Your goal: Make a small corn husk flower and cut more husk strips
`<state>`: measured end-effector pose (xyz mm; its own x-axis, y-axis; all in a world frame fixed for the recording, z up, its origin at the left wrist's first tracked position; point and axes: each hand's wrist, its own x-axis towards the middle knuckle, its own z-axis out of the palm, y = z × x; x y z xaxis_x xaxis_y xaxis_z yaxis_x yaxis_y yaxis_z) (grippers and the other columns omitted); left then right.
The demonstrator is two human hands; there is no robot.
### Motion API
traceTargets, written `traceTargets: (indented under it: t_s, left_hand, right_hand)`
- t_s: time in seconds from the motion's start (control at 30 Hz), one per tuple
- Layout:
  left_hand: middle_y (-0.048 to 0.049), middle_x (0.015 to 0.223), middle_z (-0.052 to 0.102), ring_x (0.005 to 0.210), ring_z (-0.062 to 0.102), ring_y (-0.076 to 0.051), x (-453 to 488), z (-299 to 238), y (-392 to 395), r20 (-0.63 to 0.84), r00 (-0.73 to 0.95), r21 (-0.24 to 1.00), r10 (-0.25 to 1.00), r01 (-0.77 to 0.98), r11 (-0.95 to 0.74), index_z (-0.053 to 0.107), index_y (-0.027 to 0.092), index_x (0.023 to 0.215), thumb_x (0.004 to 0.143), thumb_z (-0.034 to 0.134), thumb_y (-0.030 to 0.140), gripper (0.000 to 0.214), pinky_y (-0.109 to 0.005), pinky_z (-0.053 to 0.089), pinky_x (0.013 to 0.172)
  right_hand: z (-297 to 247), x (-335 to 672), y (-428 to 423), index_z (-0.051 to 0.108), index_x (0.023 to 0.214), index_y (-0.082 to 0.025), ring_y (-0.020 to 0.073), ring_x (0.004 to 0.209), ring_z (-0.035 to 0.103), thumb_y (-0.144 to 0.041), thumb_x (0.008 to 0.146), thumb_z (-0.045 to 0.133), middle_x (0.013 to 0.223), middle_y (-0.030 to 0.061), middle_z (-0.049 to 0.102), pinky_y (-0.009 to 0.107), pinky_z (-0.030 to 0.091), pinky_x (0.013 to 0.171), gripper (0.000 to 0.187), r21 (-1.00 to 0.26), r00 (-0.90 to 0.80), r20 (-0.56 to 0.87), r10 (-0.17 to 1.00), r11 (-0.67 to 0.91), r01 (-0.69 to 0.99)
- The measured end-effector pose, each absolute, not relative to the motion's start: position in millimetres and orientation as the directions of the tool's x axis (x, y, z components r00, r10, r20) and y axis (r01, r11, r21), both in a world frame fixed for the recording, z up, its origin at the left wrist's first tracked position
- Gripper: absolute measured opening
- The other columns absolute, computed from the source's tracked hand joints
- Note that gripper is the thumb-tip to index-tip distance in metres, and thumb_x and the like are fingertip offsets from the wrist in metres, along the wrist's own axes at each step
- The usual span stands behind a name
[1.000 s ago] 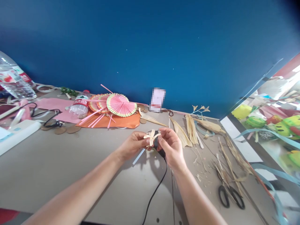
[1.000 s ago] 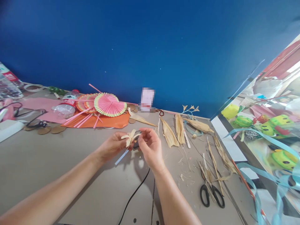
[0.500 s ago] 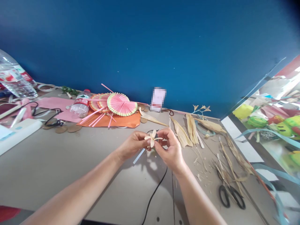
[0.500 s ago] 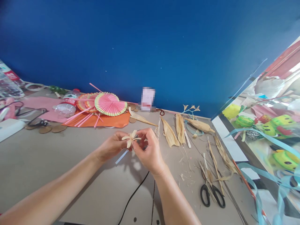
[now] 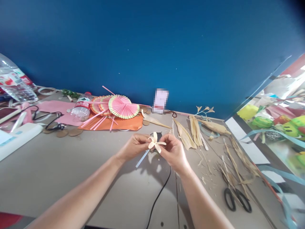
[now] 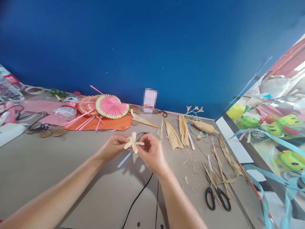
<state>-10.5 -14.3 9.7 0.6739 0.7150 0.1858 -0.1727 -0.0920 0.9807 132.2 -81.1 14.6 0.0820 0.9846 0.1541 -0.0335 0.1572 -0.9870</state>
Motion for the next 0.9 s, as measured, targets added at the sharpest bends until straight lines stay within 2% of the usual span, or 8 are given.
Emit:
traceTargets:
  t_s: [0.17,0.37,0.63,0.9]
  left_hand:
    - [-0.0008,0.056,0.052,0.053,0.043,-0.009,-13.3,14.1,-12.9,0.222,0.681,0.975,0.698,-0.154,-0.160,0.067,0.012,0.057,0.065,0.066,0.027,0.018,-0.021,0.035,0.052]
    - [-0.0037,0.062,0.057,0.058,0.048,-0.011,-14.4,12.7,-10.8,0.327,0.695,0.936,0.640,-0.145,-0.320,0.069,0.014,0.065,0.069,0.064,0.025,0.013,-0.022,0.038,0.054]
    - [-0.0033,0.064,0.057,0.063,0.051,-0.013,-14.4,12.9,-14.7,0.485,0.640,0.825,0.597,-0.106,-0.556,0.070,0.017,0.074,0.073,0.059,0.018,0.010,-0.024,0.040,0.060]
    - [-0.0032,0.064,0.058,0.063,0.052,-0.012,-15.0,14.4,-16.6,0.501,0.654,0.803,0.566,-0.107,-0.586,0.070,0.019,0.078,0.074,0.058,0.016,0.013,-0.022,0.040,0.059]
  right_hand:
    - [15.8,132.8,-81.4,0.044,0.067,-0.018,0.0074,0.048,0.042,-0.027,0.062,0.071,0.055,-0.0052,0.047,0.020,0.032,0.045,0.029,-0.988,0.049,0.133,0.990,0.136,-0.071]
    - [13.3,133.9,-81.4,0.044,0.066,-0.017,0.0058,0.048,0.033,-0.026,0.067,0.065,0.055,-0.0059,0.042,0.019,0.028,0.044,0.022,-0.982,0.059,0.180,0.982,0.183,-0.040]
    - [15.8,133.1,-81.3,0.046,0.063,-0.017,0.0063,0.049,0.037,-0.021,0.061,0.069,0.057,-0.0056,0.045,0.019,0.030,0.046,0.024,-0.977,0.097,0.202,0.975,0.207,-0.043]
    - [14.4,134.4,-81.3,0.048,0.065,-0.017,0.0061,0.049,0.038,-0.020,0.063,0.067,0.057,-0.0054,0.045,0.019,0.032,0.046,0.020,-0.970,0.060,0.213,0.975,0.219,-0.108]
